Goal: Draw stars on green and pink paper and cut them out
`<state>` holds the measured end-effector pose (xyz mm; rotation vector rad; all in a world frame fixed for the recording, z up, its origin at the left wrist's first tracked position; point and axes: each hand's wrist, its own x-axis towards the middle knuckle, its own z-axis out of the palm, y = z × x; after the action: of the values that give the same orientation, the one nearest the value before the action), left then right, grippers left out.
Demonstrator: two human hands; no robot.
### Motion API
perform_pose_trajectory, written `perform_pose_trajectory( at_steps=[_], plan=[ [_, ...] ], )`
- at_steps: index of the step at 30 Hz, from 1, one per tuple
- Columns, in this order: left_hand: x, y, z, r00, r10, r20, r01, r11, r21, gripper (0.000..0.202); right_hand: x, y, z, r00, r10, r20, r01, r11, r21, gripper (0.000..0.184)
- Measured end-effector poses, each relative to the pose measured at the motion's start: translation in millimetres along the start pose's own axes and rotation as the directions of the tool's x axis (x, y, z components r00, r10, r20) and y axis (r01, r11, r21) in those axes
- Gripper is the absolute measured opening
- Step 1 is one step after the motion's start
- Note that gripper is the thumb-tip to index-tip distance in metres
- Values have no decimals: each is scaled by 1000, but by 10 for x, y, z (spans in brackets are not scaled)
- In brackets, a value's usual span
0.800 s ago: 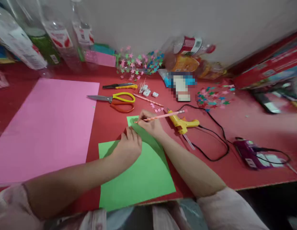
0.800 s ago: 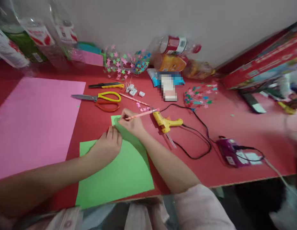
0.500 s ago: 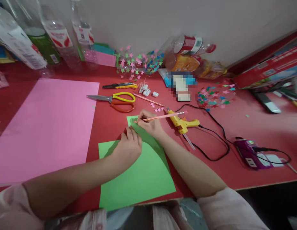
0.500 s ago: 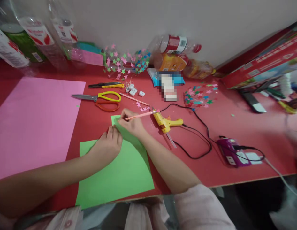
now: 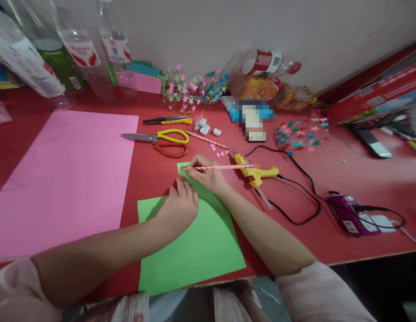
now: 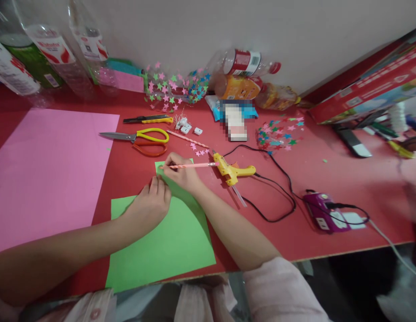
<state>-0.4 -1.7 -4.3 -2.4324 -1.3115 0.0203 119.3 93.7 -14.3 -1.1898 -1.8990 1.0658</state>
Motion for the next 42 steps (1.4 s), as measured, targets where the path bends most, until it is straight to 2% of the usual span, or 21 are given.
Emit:
perform_pose_trajectory(
  at_steps=[11,18,28,42],
  plan=[
    [3,5,-1,1000,-13,0,13,999,-43,31,-2,-20,9,1000,-7,15,7,1000,-28,15],
    [-9,28,42,999,-27,-44,28,999,24,32,-14,-31,11,1000,5,19,-4,1000,-20,14],
    [-2,2,1,1000,-15,-9,15,1000,-26,31,-18,-11,10,999,34,-35,-35,999,-34,12],
    [4,-7,-18,999,8,33,-8,1000,-2,32,-37,-42,3,990,49,-133,-60,995,-76,13]
  ],
)
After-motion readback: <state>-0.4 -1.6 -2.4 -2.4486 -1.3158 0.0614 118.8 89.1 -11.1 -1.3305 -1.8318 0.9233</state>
